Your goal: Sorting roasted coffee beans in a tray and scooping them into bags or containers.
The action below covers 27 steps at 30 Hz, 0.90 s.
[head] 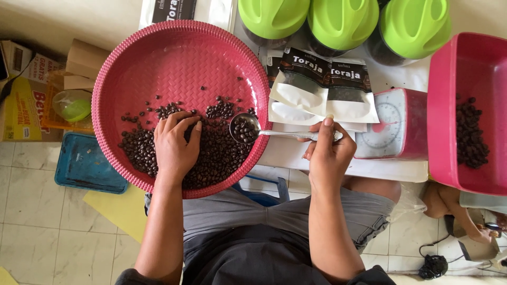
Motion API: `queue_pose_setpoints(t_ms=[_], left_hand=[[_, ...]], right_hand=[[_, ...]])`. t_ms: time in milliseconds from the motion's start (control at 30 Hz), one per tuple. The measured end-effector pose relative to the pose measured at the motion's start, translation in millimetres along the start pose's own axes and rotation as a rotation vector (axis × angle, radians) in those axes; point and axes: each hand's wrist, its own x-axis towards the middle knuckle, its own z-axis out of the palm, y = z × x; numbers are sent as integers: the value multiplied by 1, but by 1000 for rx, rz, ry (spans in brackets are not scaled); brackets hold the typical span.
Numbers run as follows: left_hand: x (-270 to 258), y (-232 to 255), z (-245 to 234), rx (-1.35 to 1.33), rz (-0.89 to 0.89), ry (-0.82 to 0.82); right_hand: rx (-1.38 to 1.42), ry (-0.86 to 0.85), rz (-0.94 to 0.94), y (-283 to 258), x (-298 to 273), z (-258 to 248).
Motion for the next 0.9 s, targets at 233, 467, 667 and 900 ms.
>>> queue_pose_setpoints(t_ms=[233,467,667,900], left_hand=[[2,-1,-4,-4,149,8],[-3,-13,3,32,242,-1],[-7,-17,5,106,210,-34],[-8,-12,3,100,155,-55]], right_hand=[[95,167,2,-24,1,-35],[410,371,-177,-51,4,-119],[329,388,-400,-70,1,-180],[306,611,-319,-68,7,-210]])
